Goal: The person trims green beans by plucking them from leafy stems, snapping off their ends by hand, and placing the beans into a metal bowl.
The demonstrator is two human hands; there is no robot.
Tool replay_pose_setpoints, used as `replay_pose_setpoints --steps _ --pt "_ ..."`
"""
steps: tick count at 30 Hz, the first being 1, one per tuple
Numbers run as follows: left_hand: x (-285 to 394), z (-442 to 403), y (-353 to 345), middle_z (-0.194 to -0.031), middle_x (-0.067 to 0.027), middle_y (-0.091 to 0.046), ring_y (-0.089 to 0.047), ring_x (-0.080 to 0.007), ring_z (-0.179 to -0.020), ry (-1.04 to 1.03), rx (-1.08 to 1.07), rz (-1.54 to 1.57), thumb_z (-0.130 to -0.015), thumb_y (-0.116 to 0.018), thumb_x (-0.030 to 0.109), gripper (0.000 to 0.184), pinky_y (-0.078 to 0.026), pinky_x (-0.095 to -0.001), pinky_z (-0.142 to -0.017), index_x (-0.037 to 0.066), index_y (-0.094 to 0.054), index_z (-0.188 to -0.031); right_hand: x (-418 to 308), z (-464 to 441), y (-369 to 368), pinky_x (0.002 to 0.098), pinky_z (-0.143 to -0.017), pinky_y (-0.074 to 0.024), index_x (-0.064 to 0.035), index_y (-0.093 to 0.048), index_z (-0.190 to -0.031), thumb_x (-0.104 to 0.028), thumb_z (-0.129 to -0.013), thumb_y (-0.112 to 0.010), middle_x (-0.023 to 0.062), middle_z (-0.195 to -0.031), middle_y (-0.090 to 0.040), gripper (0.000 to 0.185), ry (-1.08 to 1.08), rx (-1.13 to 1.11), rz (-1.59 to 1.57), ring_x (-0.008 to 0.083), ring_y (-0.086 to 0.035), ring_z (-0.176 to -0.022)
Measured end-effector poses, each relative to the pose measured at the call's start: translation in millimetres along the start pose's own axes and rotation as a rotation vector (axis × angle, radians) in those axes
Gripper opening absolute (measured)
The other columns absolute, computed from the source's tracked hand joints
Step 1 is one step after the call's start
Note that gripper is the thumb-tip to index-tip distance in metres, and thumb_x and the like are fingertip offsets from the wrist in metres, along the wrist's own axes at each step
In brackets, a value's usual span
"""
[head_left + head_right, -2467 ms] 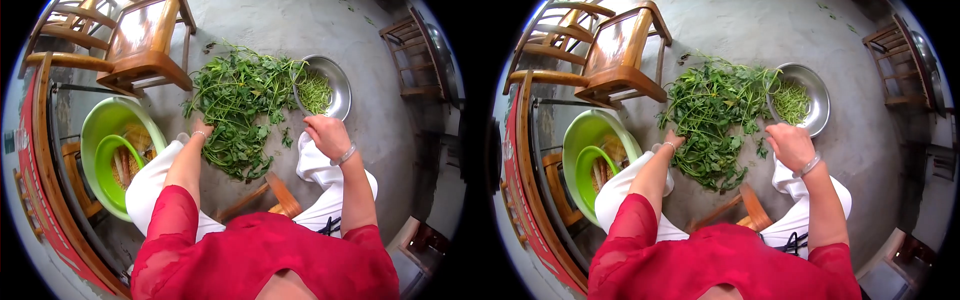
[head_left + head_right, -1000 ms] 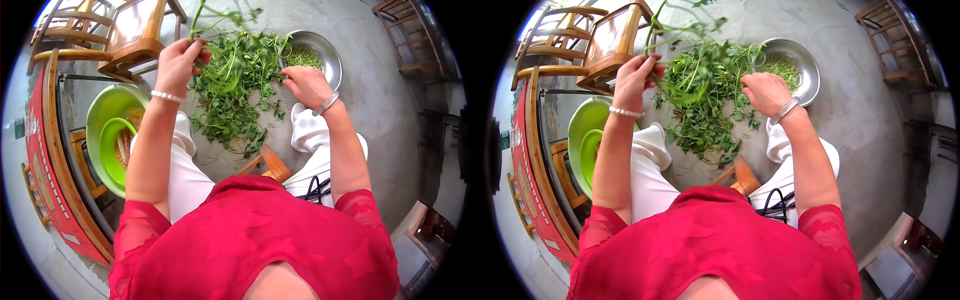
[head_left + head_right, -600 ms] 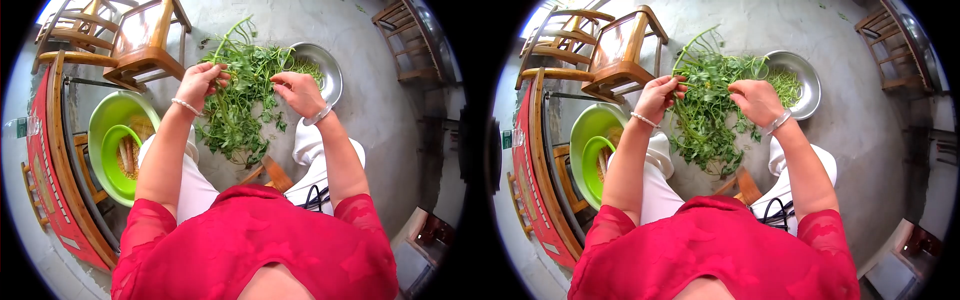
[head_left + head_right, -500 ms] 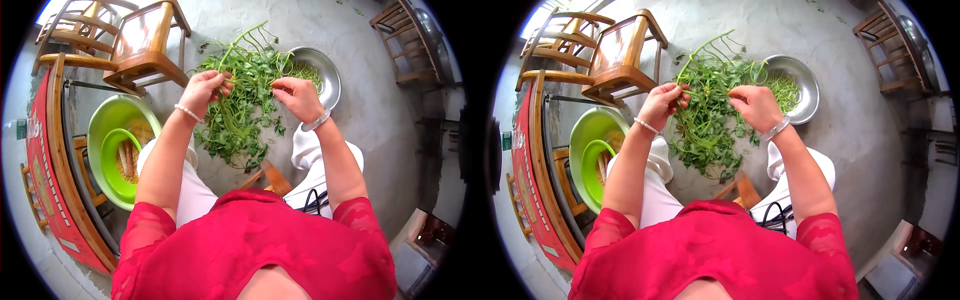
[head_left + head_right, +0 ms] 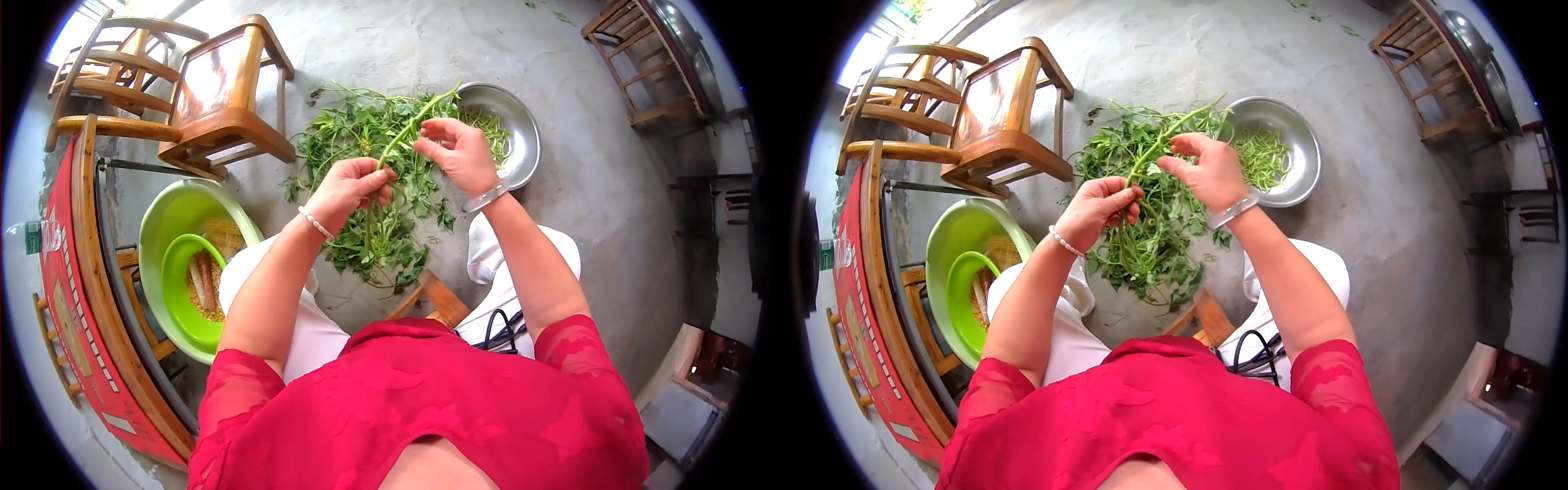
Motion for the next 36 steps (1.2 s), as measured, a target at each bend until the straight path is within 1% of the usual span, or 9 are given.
replay_pose_setpoints --steps 7,10,14,19,23,27,28,30,36 --pt "9 11 -5 -0.068 0.0010 -0.059 -0.054 -0.0045 -0.059 -0.007 0.018 -0.097 -0.089 -0.052 0.020 0.018 -0.034 -0.0166 -0.050 0.005 -0.061 -0.088 -10 0 9 0.0256 -0.052 -0.0451 -0.0056 -0.066 -0.083 -0.012 -0.076 -0.064 0.0070 -0.062 -0.062 0.010 0.122 0.052 0.172 0.0100 -0.057 -0.053" --pt "11 13 1 -0.066 0.0014 -0.058 -0.053 -0.0048 -0.056 0.010 0.022 -0.075 -0.088 -0.052 0.020 0.018 -0.033 -0.0165 -0.047 0.004 -0.061 -0.086 -5 -11 31 0.0256 -0.045 -0.0437 -0.0024 -0.064 -0.081 -0.012 -0.078 -0.062 0.0056 -0.058 -0.059 0.010 0.034 0.265 0.249 0.0097 -0.055 -0.047" --pt "13 19 10 -0.064 0.0009 -0.057 -0.052 -0.0058 -0.054 0.031 0.039 0.019 -0.088 -0.052 0.017 0.016 -0.036 -0.0166 -0.047 0.004 -0.060 -0.085 2 -25 70 0.0196 -0.030 -0.0293 -0.0001 -0.060 -0.082 -0.012 -0.082 -0.060 0.0017 -0.060 -0.053 0.012 -0.201 0.365 -0.433 0.0046 -0.041 -0.037" --pt "14 21 14 -0.064 0.0002 -0.057 -0.052 -0.0066 -0.054 0.051 0.046 0.116 -0.088 -0.052 0.016 0.015 -0.038 -0.0166 -0.048 0.004 -0.060 -0.085 -10 -12 31 0.0182 -0.030 -0.0262 0.0011 -0.059 -0.086 -0.011 -0.085 -0.057 -0.0003 -0.058 -0.052 0.013 -0.315 0.155 -0.484 0.0030 -0.039 -0.038" --pt "15 18 13 -0.064 0.0001 -0.057 -0.052 -0.0064 -0.054 0.049 0.028 0.137 -0.088 -0.052 0.016 0.015 -0.038 -0.0161 -0.048 0.004 -0.060 -0.085 -6 -3 11 0.0179 -0.035 -0.0282 0.0009 -0.061 -0.086 -0.011 -0.085 -0.056 -0.0020 -0.057 -0.051 0.013 -0.316 0.108 -0.241 0.0016 -0.039 -0.041" --pt "14 18 6 -0.065 0.0005 -0.057 -0.052 -0.0059 -0.055 0.065 -0.009 0.154 -0.088 -0.052 0.017 0.015 -0.038 -0.0161 -0.049 0.004 -0.060 -0.087 -15 7 -6 0.0204 -0.050 -0.0384 -0.0028 -0.067 -0.091 -0.009 -0.072 -0.069 -0.0007 -0.063 -0.057 0.020 0.084 -0.052 0.183 0.0053 -0.047 -0.054" --pt "13 17 3 -0.065 0.0007 -0.057 -0.053 -0.0058 -0.055 0.076 -0.016 0.151 -0.088 -0.052 0.017 0.015 -0.038 -0.0161 -0.049 0.004 -0.060 -0.087 -17 9 -9 0.0306 -0.054 -0.0446 -0.0065 -0.068 -0.084 -0.019 -0.069 -0.070 0.0103 -0.071 -0.062 0.020 0.118 -0.054 0.250 0.0203 -0.058 -0.057" --pt "12 17 0 -0.065 0.0011 -0.057 -0.053 -0.0056 -0.056 0.094 -0.029 0.146 -0.088 -0.052 0.017 0.015 -0.038 -0.0161 -0.049 0.004 -0.060 -0.087 -16 11 -11 0.0281 -0.053 -0.0425 -0.0055 -0.066 -0.084 -0.011 -0.071 -0.069 0.0079 -0.066 -0.059 0.014 0.334 -0.071 0.440 0.0186 -0.055 -0.056" --pt "4 12 -2 -0.065 -0.0002 -0.056 -0.053 -0.0064 -0.056 0.134 -0.030 0.122 -0.087 -0.053 0.016 0.015 -0.042 -0.0176 -0.051 0.003 -0.059 -0.085 -12 11 -6 0.0348 -0.056 -0.0451 -0.0075 -0.062 -0.077 -0.005 -0.073 -0.059 0.0089 -0.070 -0.057 0.006 0.395 -0.084 0.718 0.0247 -0.057 -0.064"
Point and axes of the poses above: each hand's wrist, its own z-axis away from the middle knuckle, its own y-axis out of the back of the hand, x = y × z, the point moved 3 cm from there along -z, towards the middle knuckle
